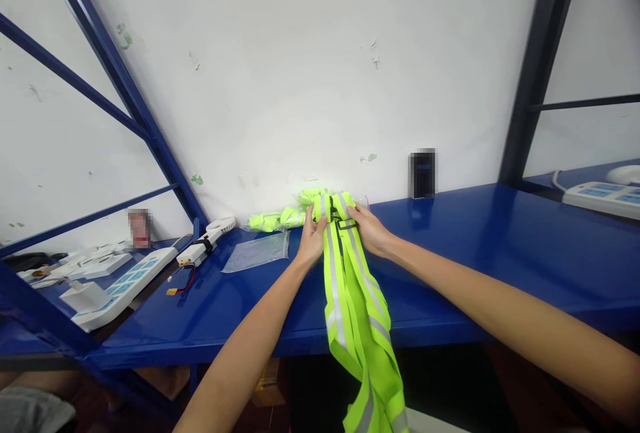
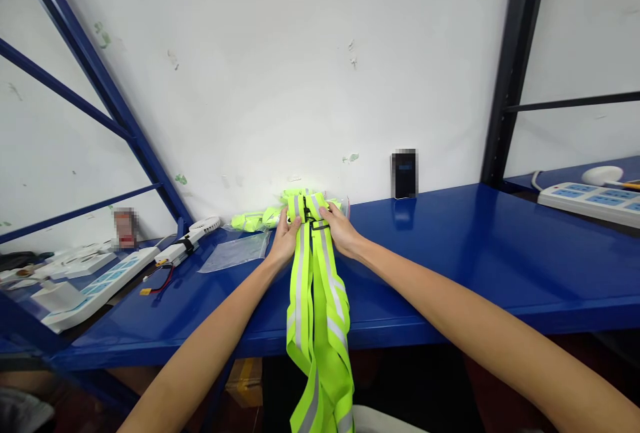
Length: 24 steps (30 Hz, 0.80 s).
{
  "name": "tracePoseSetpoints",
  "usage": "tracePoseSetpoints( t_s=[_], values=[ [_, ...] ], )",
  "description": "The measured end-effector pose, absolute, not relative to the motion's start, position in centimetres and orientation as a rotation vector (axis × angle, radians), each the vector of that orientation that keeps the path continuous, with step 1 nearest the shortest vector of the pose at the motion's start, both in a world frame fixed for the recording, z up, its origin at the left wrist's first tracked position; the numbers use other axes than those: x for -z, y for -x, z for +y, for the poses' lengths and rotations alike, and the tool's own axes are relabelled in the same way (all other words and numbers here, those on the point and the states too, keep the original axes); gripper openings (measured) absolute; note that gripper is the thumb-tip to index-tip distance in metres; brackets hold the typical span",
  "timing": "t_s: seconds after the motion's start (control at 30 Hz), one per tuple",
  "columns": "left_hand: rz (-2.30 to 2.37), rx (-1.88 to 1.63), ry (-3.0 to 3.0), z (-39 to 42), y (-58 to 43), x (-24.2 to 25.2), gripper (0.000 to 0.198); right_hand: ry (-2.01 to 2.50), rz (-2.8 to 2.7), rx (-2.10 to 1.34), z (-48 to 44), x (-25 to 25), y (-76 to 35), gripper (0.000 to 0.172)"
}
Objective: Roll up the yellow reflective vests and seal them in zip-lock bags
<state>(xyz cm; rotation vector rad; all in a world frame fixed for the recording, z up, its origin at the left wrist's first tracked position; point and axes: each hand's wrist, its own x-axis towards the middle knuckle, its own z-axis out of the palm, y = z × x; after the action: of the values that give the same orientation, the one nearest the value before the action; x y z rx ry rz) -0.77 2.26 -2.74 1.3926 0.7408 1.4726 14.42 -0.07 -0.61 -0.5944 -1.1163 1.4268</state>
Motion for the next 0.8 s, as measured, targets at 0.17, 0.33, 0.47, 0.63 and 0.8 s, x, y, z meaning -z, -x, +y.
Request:
tracePoseSetpoints(
  t_s=[0.17, 0.33, 0.47, 0.63, 0.8],
  values=[
    [0.807, -1.526, -1.465, 1.8, 0.2, 3.3, 0.068, 0.770, -1.120, -1.025, 0.0, 2.3, -13.4, 0.043],
    [0.781, -1.562, -1.397, 0.8, -1.1, 3.2, 0.059, 0.835, -1.015, -0.997, 0.1, 2.9, -12.8, 0.043],
    [0.798, -1.588, -1.438, 0.3, -1.1, 2.6, 0.058, 0.790, -1.038, -1.025, 0.4, 2.7, -13.1, 0.040],
    [0.739, -1.502, -1.392, 0.8, -0.2, 2.4, 0.068, 0.594, -1.115, -1.211, 0.2, 2.0, -13.6, 0.035],
    [0.721, -1.535, -1.338, 1.9, 0.3, 2.6, 0.063, 0.558, -1.054, -1.391, -0.4, 1.4, -13.3, 0.037]
  ],
)
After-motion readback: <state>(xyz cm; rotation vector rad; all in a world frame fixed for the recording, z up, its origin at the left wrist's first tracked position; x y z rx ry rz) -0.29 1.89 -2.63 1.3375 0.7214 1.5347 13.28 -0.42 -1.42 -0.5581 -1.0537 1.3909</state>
